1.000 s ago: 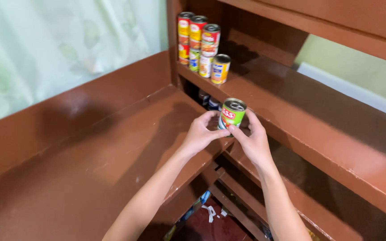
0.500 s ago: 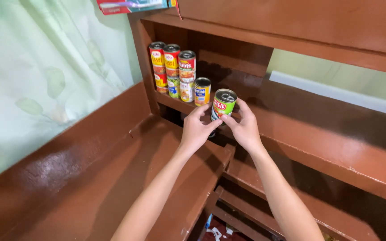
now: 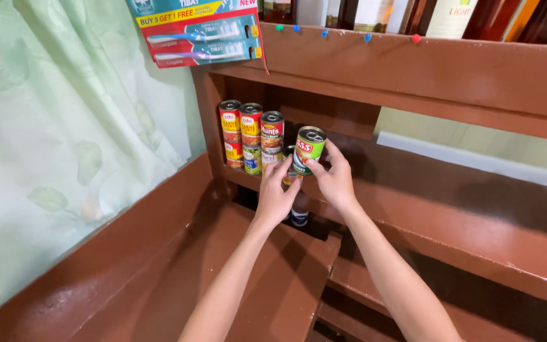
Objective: Organizing and placing various canned goods from a cardboard box onto a wooden shelf.
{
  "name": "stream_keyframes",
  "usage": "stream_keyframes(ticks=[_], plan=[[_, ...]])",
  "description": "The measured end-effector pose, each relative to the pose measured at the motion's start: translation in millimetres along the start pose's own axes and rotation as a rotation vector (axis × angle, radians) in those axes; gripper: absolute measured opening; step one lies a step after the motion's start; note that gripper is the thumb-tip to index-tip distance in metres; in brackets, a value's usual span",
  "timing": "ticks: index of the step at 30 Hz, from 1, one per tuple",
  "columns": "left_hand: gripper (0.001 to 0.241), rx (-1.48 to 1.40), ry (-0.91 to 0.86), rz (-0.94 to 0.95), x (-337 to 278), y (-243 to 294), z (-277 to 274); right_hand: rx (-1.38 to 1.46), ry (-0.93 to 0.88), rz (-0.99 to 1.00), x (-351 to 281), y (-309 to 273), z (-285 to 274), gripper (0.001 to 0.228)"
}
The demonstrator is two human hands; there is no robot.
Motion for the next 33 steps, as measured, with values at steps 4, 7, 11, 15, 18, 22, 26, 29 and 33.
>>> stream_keyframes(ticks=[4, 7, 11, 15, 18, 22, 26, 29, 33], plan=[[0.065, 0.045, 0.031, 0.124, 2.1, -14.2, 1.7, -0.093, 0.023, -0.042, 11.6, 1.8, 6.6, 0.063], [0.071, -0.008, -0.008, -0.004, 7.6, -29.9, 4.5, -0.105, 0.034, -0.049, 22.6, 8.0, 11.3, 0.063], [0.072, 0.016, 0.027, 0.042, 10.0, -33.7, 6.8, -0.12, 0.04, -0.023, 37.5, 31.6, 15.3, 0.063], [0.069, 0.039, 0.057, 0.053, 8.7, -36.6, 6.8, -0.145, 0.013, 0.005, 44.2, 30.1, 21.3, 0.056], [0.069, 0.044, 0.057, 0.065, 7.2, -40.3, 8.7, -0.115, -0.01, 0.067, 47.1, 29.9, 25.7, 0.05], [0.07, 0.071, 0.031, 0.041, 6.1, -37.2, 6.4, -0.039, -0.03, 0.067, 52.7, 40.5, 29.6, 0.046], [0.071, 0.208, 0.009, 0.14, 2.4, -13.3, -3.6, 0.038, -0.015, 0.077, 53.3, 44.6, 32.6, 0.052], [0.071, 0.264, 0.003, 0.198, 1.4, -7.9, -3.9, 0.046, 0.002, 0.085, 52.2, 46.9, 33.5, 0.054], [0.071, 0.271, 0.0, 0.201, 2.5, -14.7, 2.0, 0.058, 0.009, 0.049, 52.5, 55.3, 36.5, 0.054]])
Point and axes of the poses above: each hand's wrist, its own x-axis towards the middle knuckle, its own z-axis out of the palm, y = z × x, the point moved 7 cm from there along x, towards the middle knuckle, and after that the axes turned 7 degrees about -y, right-handed, at the moved point
